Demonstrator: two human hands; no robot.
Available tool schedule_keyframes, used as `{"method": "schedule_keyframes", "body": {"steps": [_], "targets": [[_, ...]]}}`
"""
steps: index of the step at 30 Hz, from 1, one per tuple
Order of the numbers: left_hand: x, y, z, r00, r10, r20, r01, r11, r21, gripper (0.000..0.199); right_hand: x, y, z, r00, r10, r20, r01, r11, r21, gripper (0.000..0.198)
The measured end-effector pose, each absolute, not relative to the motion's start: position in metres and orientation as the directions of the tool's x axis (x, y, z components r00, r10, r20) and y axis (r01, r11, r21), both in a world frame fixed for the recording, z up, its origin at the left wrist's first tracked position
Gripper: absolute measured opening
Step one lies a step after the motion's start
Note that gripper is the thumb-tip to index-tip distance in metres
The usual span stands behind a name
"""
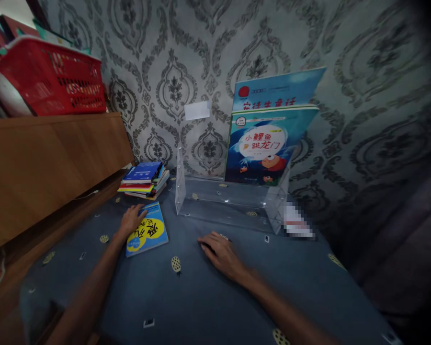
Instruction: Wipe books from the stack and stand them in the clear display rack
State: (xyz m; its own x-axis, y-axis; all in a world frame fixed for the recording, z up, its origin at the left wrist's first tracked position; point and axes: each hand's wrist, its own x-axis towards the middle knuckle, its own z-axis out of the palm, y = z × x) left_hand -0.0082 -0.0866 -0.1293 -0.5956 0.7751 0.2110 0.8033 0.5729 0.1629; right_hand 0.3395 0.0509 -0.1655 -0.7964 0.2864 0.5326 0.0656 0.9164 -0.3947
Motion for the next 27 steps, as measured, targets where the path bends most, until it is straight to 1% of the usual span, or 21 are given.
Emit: {"method": "schedule_keyframes", "body": {"steps": [5,8,13,15,17,19,20,21,22,24,26,27], "targets": [[0.003,-0.092,-0.124,-0.592,0.775,0.222,0.806,0.572,0.150,0.048,0.340,0.050,-0.165,-0.809,0.295,0.509,0.066,0.906,-0.419,0.027],[0.020,-0.097,-0.116,-0.575,0.791,0.209,0.818,0.566,0.104,0.047,0.340,0.049,-0.165,-0.822,0.299,0.485,0.061,0.893,-0.446,0.028],[0.057,-0.099,-0.100,-0.535,0.837,0.117,0.843,0.539,0.000,0.045,0.343,0.045,-0.157,-0.824,0.326,0.464,0.052,0.858,-0.511,0.032],[0.069,-0.097,-0.098,-0.510,0.856,0.081,0.859,0.512,-0.007,0.042,0.344,0.046,-0.155,-0.795,0.379,0.474,0.064,0.828,-0.556,0.034],[0.081,-0.095,-0.099,-0.460,0.887,0.043,0.888,0.458,0.051,0.038,0.344,0.051,-0.155,-0.726,0.485,0.488,0.107,0.780,-0.617,0.036],[0.092,-0.093,-0.100,-0.401,0.916,-0.030,0.902,0.400,0.162,0.039,0.346,0.060,-0.157,-0.643,0.589,0.489,0.150,0.724,-0.673,0.035],[0.098,-0.092,-0.100,-0.375,0.924,-0.070,0.902,0.381,0.204,0.039,0.347,0.064,-0.159,-0.612,0.624,0.486,0.165,0.702,-0.693,0.035],[0.103,-0.092,-0.099,-0.360,0.927,-0.103,0.901,0.374,0.220,0.040,0.348,0.068,-0.162,-0.589,0.649,0.482,0.178,0.685,-0.706,0.034],[0.108,-0.092,-0.099,-0.362,0.924,-0.124,0.902,0.381,0.204,0.041,0.350,0.072,-0.164,-0.573,0.666,0.477,0.188,0.674,-0.714,0.033],[0.116,-0.092,-0.097,-0.401,0.911,-0.099,0.906,0.410,0.103,0.044,0.354,0.077,-0.169,-0.558,0.685,0.468,0.210,0.663,-0.719,0.032],[0.120,-0.091,-0.096,-0.423,0.906,-0.010,0.906,0.423,-0.003,0.046,0.361,0.077,-0.172,-0.559,0.686,0.467,0.226,0.667,-0.710,0.031],[0.121,-0.089,-0.097,-0.403,0.914,0.045,0.914,0.405,-0.038,0.045,0.366,0.075,-0.173,-0.563,0.680,0.469,0.233,0.676,-0.700,0.031]]}}
